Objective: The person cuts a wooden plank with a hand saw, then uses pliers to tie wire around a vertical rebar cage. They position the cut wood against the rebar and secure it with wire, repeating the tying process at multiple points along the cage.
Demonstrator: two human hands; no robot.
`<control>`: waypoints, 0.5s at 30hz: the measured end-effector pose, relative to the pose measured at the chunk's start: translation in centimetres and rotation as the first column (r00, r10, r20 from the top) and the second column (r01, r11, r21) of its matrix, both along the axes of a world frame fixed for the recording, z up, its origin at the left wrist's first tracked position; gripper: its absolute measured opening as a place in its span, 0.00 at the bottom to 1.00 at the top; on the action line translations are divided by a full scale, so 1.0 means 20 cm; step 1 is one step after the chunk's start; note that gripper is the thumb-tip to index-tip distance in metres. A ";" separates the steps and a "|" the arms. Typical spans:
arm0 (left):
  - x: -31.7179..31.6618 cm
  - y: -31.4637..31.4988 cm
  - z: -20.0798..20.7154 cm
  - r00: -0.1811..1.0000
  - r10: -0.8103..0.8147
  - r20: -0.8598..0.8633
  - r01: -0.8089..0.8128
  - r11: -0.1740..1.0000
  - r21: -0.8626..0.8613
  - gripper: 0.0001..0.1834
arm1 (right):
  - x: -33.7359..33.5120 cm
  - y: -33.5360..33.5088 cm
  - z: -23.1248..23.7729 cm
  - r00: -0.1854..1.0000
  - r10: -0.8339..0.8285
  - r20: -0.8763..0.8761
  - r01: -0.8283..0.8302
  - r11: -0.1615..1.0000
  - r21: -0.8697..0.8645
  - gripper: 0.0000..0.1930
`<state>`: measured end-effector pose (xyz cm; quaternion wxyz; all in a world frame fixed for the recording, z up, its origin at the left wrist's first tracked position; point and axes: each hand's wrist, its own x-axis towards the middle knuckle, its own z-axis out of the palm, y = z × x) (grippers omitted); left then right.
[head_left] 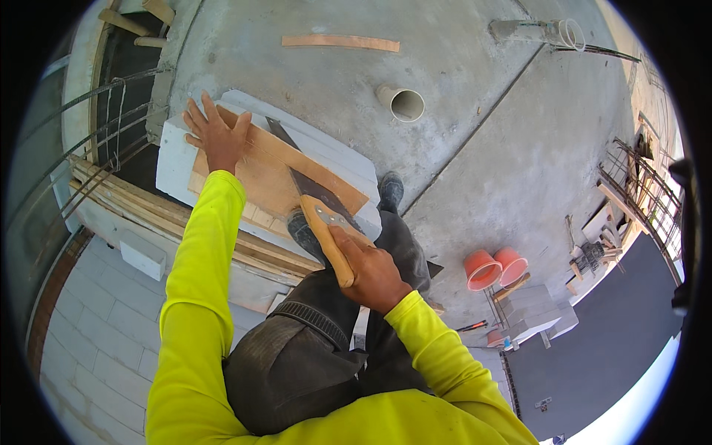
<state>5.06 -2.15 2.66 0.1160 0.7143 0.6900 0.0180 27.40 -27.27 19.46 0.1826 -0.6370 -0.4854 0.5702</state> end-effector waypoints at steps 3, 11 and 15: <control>0.13 -0.15 0.05 0.817 -0.568 0.098 0.567 0.760 -0.317 0.26 | 0.01 -0.05 0.03 1.000 -0.017 -0.002 0.017 0.997 0.077 0.37; 0.17 -0.15 0.07 0.700 -0.679 0.219 0.711 0.636 -0.299 0.11 | 0.27 -0.21 0.46 0.998 0.058 -0.007 -0.058 0.998 0.016 0.38; 0.16 -0.17 0.02 0.698 -0.691 0.187 0.706 0.620 -0.342 0.13 | 0.51 -0.33 0.97 0.994 0.106 0.027 -0.103 0.990 -0.096 0.36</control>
